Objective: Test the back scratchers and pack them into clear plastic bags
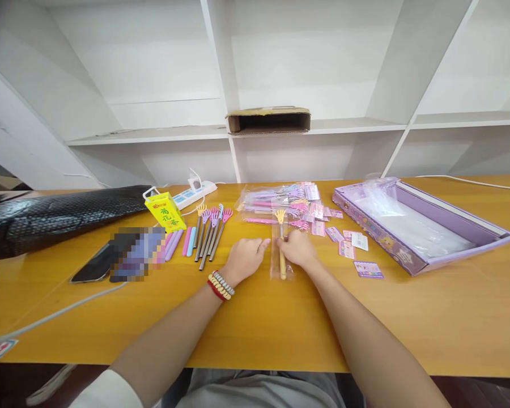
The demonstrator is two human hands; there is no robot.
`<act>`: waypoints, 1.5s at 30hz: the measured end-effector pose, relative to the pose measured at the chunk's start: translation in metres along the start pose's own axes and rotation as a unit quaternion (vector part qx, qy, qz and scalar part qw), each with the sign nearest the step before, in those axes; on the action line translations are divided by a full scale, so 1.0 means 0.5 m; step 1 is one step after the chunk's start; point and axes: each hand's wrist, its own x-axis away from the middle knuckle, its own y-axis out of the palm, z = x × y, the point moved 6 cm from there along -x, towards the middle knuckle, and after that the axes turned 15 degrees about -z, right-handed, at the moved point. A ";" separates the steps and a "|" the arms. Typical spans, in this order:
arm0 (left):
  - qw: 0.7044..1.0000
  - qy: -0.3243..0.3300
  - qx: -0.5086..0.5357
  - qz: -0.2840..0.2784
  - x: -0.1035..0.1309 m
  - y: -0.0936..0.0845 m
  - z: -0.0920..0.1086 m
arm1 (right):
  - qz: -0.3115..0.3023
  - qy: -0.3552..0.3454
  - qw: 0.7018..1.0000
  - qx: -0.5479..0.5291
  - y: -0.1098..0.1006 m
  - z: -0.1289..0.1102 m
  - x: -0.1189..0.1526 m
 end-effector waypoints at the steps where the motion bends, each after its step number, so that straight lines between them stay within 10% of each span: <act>1: 1.000 0.002 0.018 0.003 0.002 -0.002 0.002 | 0.003 -0.013 1.000 -0.020 0.001 -0.004 0.001; 5: 0.982 0.049 0.183 0.015 0.014 -0.014 0.012 | 0.041 -0.055 0.990 -0.122 0.000 -0.012 0.007; 12: 0.865 0.199 0.447 -0.112 0.032 -0.006 0.044 | 0.110 -0.054 0.942 -0.313 -0.004 0.030 -0.004; 20: 0.754 0.156 0.628 -0.112 -0.001 0.036 0.029 | 0.071 -0.101 0.845 -0.520 0.012 0.009 0.002; 39: 0.747 0.044 0.654 -0.110 -0.011 0.041 -0.011 | -0.190 -0.263 0.862 -0.389 0.025 -0.059 0.029; 45: 0.810 0.064 0.563 -0.148 -0.005 0.040 -0.004 | -0.256 -0.261 0.858 -0.362 0.051 -0.070 0.039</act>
